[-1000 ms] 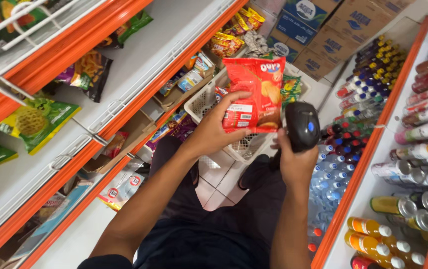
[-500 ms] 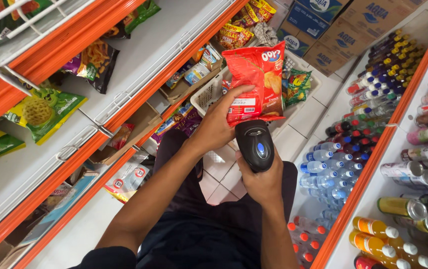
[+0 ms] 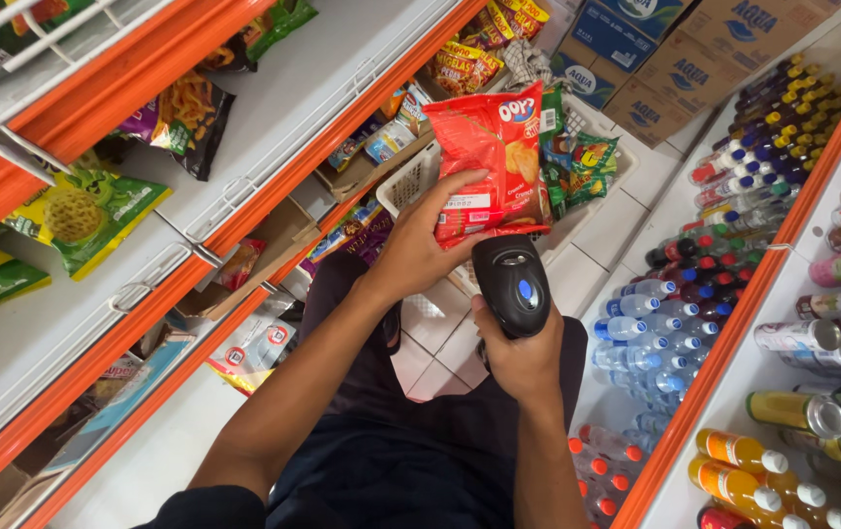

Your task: The person takes snack bags from a basket, scans their barcodes with a handheld barcode scanner, and places them onto store shelves.

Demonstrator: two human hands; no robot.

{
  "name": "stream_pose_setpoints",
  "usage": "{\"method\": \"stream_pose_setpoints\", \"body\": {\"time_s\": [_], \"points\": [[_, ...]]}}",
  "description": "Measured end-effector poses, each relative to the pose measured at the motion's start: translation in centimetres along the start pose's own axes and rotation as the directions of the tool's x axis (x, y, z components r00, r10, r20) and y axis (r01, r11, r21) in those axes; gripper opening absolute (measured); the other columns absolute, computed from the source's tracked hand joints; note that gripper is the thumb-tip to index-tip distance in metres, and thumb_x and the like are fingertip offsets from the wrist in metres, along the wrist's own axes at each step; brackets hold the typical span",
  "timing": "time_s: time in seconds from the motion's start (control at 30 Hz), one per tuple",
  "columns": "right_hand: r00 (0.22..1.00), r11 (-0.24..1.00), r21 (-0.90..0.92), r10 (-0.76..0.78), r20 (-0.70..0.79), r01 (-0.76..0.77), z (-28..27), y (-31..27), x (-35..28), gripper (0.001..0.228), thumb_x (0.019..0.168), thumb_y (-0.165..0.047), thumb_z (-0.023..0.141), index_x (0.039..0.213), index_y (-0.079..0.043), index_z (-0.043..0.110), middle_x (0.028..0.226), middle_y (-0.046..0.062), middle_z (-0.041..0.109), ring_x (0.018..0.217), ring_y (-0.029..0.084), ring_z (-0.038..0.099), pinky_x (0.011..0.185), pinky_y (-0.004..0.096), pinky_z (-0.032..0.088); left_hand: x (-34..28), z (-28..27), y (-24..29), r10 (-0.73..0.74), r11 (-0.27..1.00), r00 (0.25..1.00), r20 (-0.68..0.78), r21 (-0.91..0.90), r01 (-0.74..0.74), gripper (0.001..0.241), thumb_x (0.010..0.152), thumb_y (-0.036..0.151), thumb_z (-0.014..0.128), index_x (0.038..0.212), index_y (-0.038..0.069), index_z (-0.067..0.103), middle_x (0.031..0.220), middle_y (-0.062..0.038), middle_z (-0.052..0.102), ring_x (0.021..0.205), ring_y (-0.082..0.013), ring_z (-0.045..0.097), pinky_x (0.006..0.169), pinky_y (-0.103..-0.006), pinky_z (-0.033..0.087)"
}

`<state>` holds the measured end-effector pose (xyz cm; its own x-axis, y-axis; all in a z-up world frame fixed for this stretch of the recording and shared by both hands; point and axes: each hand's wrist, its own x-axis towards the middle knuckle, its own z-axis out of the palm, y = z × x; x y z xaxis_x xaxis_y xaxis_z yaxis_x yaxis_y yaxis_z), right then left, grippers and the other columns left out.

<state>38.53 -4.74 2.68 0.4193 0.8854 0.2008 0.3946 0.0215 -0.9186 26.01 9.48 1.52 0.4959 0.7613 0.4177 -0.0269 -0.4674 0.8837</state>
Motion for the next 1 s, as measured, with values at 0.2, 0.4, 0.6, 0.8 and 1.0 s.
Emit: {"method": "stream_pose_setpoints", "body": {"time_s": [0.2,0.4,0.6,0.8,1.0], "points": [[0.997,0.998,-0.003,0.07,0.032,-0.069,0.3,0.1,-0.1,0.025,0.085,-0.011,0.08,0.102,0.0,0.066,0.07,0.002,0.068,0.057,0.009,0.062,0.054,0.027,0.051,0.0,0.1,-0.7,0.029,0.999,1.0,-0.01,0.019,-0.029,0.07,0.088,0.015,0.085,0.149,0.011,0.049,0.149,-0.014,0.059,0.138,-0.0269,0.06,0.114,-0.0386,0.049],[0.999,1.0,-0.013,-0.003,0.037,0.004,0.5,1.2,-0.2,0.025,0.086,-0.011,0.081,0.102,0.0,0.066,0.072,0.002,0.067,0.061,0.009,0.061,0.057,0.026,0.05,-0.1,0.1,-0.8,-0.009,0.999,1.0,0.008,0.034,0.008,0.07,0.087,0.015,0.085,0.148,0.011,0.05,0.147,-0.015,0.059,0.135,-0.0277,0.06,0.111,-0.0385,0.05],[0.975,0.974,0.167,0.177,-0.136,-0.154,-0.6,5.1,0.9,0.015,0.096,-0.009,0.08,0.099,0.003,0.071,0.076,0.004,0.065,0.063,0.011,0.06,0.059,0.025,0.047,-1.6,-0.3,-1.3,-0.091,0.992,0.995,0.041,-0.082,0.094,0.07,0.087,0.013,0.082,0.149,0.012,0.05,0.145,-0.013,0.061,0.13,-0.02,0.064,0.108,-0.035,0.053],[0.964,0.939,0.339,0.136,-0.229,-0.052,-2.0,8.6,3.6,0.034,0.095,-0.009,0.076,0.125,-0.001,0.063,0.109,0.005,0.071,0.094,0.012,0.069,0.083,0.026,0.059,-4.3,-0.4,-2.4,-0.031,0.99,0.998,0.057,-0.136,0.039,0.063,0.09,0.017,0.082,0.146,0.008,0.054,0.141,-0.013,0.063,0.128,-0.0196,0.062,0.108,-0.0354,0.049],[0.996,0.723,0.688,0.086,0.003,-0.064,-0.6,11.8,2.6,0.049,0.09,0.005,0.08,0.132,-0.001,0.055,0.124,0.007,0.059,0.116,0.018,0.061,0.102,0.034,0.053,-6.4,-0.1,-2.4,-0.077,0.982,0.982,0.174,-0.157,0.105,0.052,0.1,0.027,0.07,0.146,0.008,0.055,0.137,-0.011,0.066,0.123,-0.0187,0.066,0.108,-0.0341,0.051]]}}
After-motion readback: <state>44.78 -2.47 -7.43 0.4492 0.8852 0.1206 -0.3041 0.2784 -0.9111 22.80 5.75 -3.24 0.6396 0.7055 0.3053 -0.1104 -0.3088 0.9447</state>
